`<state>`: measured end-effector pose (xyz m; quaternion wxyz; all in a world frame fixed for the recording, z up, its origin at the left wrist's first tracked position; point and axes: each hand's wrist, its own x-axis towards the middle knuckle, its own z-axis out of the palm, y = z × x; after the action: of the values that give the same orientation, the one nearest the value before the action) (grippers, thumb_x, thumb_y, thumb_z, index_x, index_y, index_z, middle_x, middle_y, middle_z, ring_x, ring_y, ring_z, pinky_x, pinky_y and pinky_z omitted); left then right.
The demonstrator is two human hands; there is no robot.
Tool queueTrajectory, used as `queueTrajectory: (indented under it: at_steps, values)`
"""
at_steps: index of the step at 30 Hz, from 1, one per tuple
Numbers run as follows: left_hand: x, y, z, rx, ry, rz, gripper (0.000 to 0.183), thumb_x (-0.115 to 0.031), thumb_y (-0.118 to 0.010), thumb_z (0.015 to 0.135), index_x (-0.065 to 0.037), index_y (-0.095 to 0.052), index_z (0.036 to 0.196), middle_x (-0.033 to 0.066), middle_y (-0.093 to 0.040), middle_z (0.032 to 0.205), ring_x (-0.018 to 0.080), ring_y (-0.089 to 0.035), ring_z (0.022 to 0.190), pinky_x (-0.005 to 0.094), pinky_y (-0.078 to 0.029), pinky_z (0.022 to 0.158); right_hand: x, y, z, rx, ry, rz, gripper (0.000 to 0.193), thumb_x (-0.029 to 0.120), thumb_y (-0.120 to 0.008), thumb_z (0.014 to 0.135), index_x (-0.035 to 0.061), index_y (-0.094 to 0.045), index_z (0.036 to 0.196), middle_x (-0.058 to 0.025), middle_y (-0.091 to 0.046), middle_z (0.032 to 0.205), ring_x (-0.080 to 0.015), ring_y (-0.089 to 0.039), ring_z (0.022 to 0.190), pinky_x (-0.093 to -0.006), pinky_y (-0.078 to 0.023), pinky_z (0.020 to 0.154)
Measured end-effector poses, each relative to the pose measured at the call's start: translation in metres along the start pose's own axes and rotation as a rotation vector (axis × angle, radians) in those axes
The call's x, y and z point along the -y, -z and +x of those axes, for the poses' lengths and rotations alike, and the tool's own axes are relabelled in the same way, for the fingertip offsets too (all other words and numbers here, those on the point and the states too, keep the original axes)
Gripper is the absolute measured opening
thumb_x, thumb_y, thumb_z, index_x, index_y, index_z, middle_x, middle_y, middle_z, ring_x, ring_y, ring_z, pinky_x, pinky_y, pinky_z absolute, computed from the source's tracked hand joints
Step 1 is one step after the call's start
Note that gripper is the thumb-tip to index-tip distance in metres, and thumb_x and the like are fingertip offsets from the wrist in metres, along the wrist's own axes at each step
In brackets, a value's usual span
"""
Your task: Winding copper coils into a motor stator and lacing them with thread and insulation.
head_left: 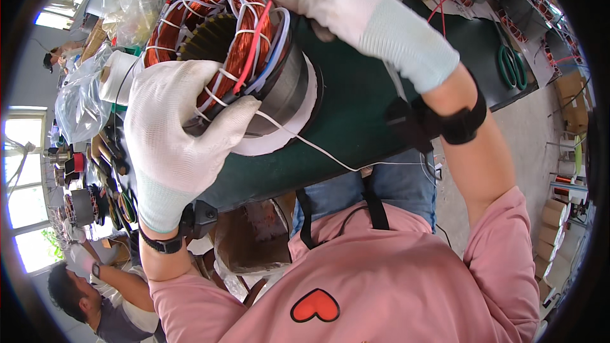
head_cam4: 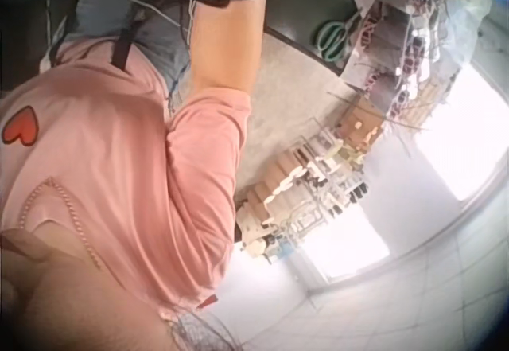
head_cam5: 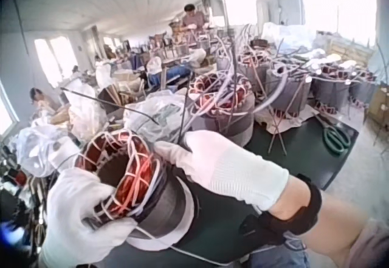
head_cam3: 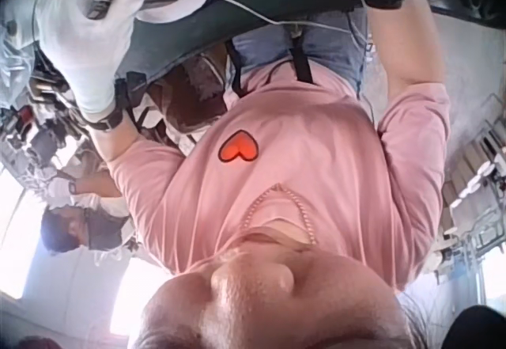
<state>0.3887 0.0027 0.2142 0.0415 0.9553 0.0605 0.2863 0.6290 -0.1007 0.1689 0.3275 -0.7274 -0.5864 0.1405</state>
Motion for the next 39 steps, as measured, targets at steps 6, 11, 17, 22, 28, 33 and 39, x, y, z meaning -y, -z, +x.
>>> queueTrajectory:
  at_steps: [6,11,17,22,28,33,39]
  values:
    - [0.000,-0.002,-0.006,0.017,0.122,-0.009,0.031,-0.019,-0.082,0.070,-0.002,-0.069,0.093,0.0110,-0.062,0.082,0.0281,-0.057,0.076,0.0364,-0.046,0.074,0.020,-0.004,-0.087,0.140,-0.448,0.493,0.053,0.038,-0.056,0.098,-0.0007,-0.057,0.135,0.0028,-0.053,0.083,-0.0058,-0.044,0.070,-0.0240,-0.039,0.062]
    - [-0.002,-0.004,-0.010,-0.021,0.145,0.006,0.031,-0.020,-0.079,0.076,-0.001,-0.069,0.099,0.0082,-0.061,0.079,0.0191,-0.056,0.074,0.0320,-0.046,0.071,0.021,-0.029,-0.166,0.246,-0.486,0.804,0.034,0.019,-0.054,0.095,0.0044,-0.062,0.124,-0.0009,-0.055,0.096,-0.0092,-0.053,0.077,-0.0257,-0.049,0.071]
    - [-0.003,-0.005,-0.013,0.038,0.239,-0.096,0.031,-0.022,-0.074,0.080,-0.001,-0.067,0.101,0.0080,-0.059,0.082,0.0189,-0.053,0.075,0.0316,-0.046,0.073,0.063,-0.078,-0.180,0.243,-0.003,0.840,0.020,0.008,-0.055,0.094,0.0028,-0.064,0.111,-0.0138,-0.064,0.097,-0.0221,-0.063,0.082,-0.0341,-0.053,0.074]
    - [-0.003,-0.001,-0.009,0.088,0.271,-0.002,0.034,-0.022,-0.073,0.077,-0.003,-0.067,0.105,0.0089,-0.058,0.083,0.0194,-0.053,0.075,0.0323,-0.045,0.074,0.080,-0.105,-0.151,0.122,-0.229,0.921,0.017,0.014,-0.057,0.095,-0.0010,-0.063,0.101,-0.0101,-0.064,0.067,-0.0197,-0.064,0.058,-0.0329,-0.052,0.057]
    - [-0.002,-0.001,-0.011,0.103,0.272,-0.131,0.029,-0.011,-0.068,0.078,0.002,-0.066,0.104,0.0021,-0.060,0.085,0.0111,-0.052,0.077,0.0246,-0.044,0.074,0.073,-0.089,-0.128,-0.015,-0.457,1.264,0.017,0.014,-0.056,0.098,-0.0018,-0.059,0.105,0.0023,-0.057,0.070,-0.0012,-0.046,0.054,-0.0197,-0.038,0.049]
    - [-0.003,-0.002,-0.016,0.072,0.322,-0.094,0.032,-0.008,-0.065,0.077,0.002,-0.065,0.108,0.0009,-0.059,0.085,0.0090,-0.053,0.077,0.0255,-0.046,0.074,0.066,-0.104,-0.142,0.153,-0.211,1.157,0.023,0.019,-0.058,0.094,-0.0036,-0.061,0.097,-0.0186,-0.066,0.082,-0.0333,-0.067,0.077,-0.0378,-0.053,0.074]
    - [0.010,0.006,-0.021,0.120,0.303,-0.152,0.042,-0.010,-0.065,0.076,0.003,-0.062,0.115,0.0047,-0.061,0.096,0.0124,-0.057,0.086,0.0265,-0.047,0.082,0.062,-0.116,-0.140,0.180,-0.370,1.250,0.026,0.023,-0.053,0.100,-0.0024,-0.059,0.101,-0.0110,-0.062,0.079,-0.0198,-0.057,0.064,-0.0304,-0.047,0.061]
